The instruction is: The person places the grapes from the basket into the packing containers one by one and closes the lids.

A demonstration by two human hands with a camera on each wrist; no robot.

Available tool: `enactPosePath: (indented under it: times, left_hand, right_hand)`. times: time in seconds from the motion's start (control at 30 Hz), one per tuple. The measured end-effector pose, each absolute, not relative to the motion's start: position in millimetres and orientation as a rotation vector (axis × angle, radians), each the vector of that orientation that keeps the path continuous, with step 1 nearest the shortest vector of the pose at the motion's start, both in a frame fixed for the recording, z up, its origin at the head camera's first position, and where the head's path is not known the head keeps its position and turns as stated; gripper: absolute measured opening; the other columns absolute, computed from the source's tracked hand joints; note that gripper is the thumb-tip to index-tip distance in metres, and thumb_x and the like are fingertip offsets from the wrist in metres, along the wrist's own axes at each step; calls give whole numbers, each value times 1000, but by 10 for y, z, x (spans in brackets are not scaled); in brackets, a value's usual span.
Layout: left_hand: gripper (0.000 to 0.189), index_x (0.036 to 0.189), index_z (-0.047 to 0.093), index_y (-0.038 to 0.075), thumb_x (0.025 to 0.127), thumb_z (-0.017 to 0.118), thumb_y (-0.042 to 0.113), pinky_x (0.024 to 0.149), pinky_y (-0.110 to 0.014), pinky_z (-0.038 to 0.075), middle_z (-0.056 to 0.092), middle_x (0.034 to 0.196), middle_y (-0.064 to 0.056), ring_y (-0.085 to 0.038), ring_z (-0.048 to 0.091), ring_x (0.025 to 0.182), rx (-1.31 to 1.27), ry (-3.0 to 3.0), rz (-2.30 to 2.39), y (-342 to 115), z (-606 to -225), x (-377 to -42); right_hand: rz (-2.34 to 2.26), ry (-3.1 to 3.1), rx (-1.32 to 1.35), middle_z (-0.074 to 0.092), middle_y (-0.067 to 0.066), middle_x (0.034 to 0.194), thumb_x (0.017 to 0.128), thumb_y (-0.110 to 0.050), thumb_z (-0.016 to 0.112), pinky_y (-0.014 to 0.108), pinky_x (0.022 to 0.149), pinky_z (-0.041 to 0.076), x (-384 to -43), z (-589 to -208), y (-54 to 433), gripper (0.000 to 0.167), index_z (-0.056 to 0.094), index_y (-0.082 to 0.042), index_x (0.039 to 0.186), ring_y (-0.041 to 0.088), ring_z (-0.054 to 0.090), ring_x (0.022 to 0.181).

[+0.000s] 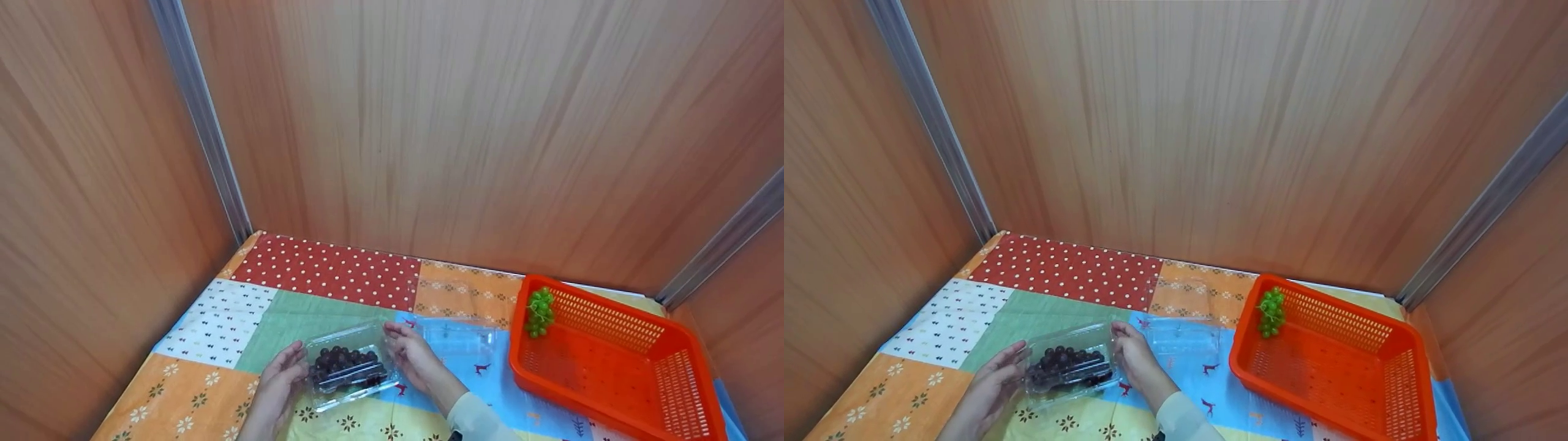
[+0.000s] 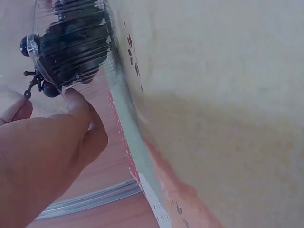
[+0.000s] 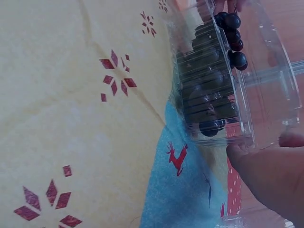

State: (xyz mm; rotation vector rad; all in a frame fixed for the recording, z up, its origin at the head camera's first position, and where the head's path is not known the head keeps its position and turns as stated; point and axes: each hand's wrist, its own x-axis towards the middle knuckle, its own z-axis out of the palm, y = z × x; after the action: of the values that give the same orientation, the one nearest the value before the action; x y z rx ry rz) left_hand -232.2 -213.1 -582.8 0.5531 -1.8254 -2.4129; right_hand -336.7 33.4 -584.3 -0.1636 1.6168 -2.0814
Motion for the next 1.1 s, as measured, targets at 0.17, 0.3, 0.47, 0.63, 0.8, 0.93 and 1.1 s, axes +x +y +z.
enactPosePath:
  times: [0.17,0.3,0.47,0.63,0.8,0.93,1.1]
  left_hand:
    - [83,154,20,-6,76,48,-17,112,-48,35,26,155,-32,-46,29,142,484,-1950,-2348,-2118,-5839,-2262]
    - [84,154,20,-6,76,52,-16,109,-50,39,30,152,-33,-47,36,138,451,-2088,-2227,-2105,-5869,-2211]
    - [77,153,22,-4,85,58,-1,88,-45,53,54,124,-26,-34,59,106,567,-2367,-2037,-2095,-5861,-2144]
    - [84,154,8,-7,88,58,6,74,-38,49,59,95,-10,-22,56,81,484,-2537,-2068,-2109,-5848,-2060]
    - [98,152,-14,-6,93,62,9,74,-36,51,62,81,-6,-19,60,76,282,-2517,-2235,-2125,-5893,-1988]
    - [103,154,-16,0,92,65,7,69,-34,51,62,74,-4,-18,61,69,355,-2435,-2336,-2108,-5925,-1977]
    - [106,156,-15,7,88,66,1,66,-33,53,65,73,-7,-19,64,67,457,-2254,-2484,-2070,-5926,-1969]
  right_hand:
    - [-2050,1601,-182,29,23,157,79,16,40,21,66,39,-3335,-5885,379,77,32,-1,153,38,28,145]
    - [-1996,1631,-166,32,23,156,81,15,41,23,70,40,-3302,-5882,416,78,31,-6,155,37,33,142]
    - [-1886,1798,-151,48,24,141,89,7,47,27,79,48,-3229,-5826,461,63,36,-2,151,33,54,120]
    - [-1733,1958,-171,58,15,98,91,0,48,32,70,53,-3173,-5788,484,57,43,-3,148,20,57,77]
    - [-1633,1931,-224,56,10,75,87,-2,52,29,53,54,-3146,-5794,534,71,33,-11,155,17,55,56]
    - [-1660,1841,-207,58,11,76,85,0,56,28,53,55,-3158,-5818,571,75,32,-14,156,16,56,56]
    - [-1722,1768,-173,60,12,79,84,4,55,27,55,55,-3176,-5835,610,75,35,-11,154,16,58,58]
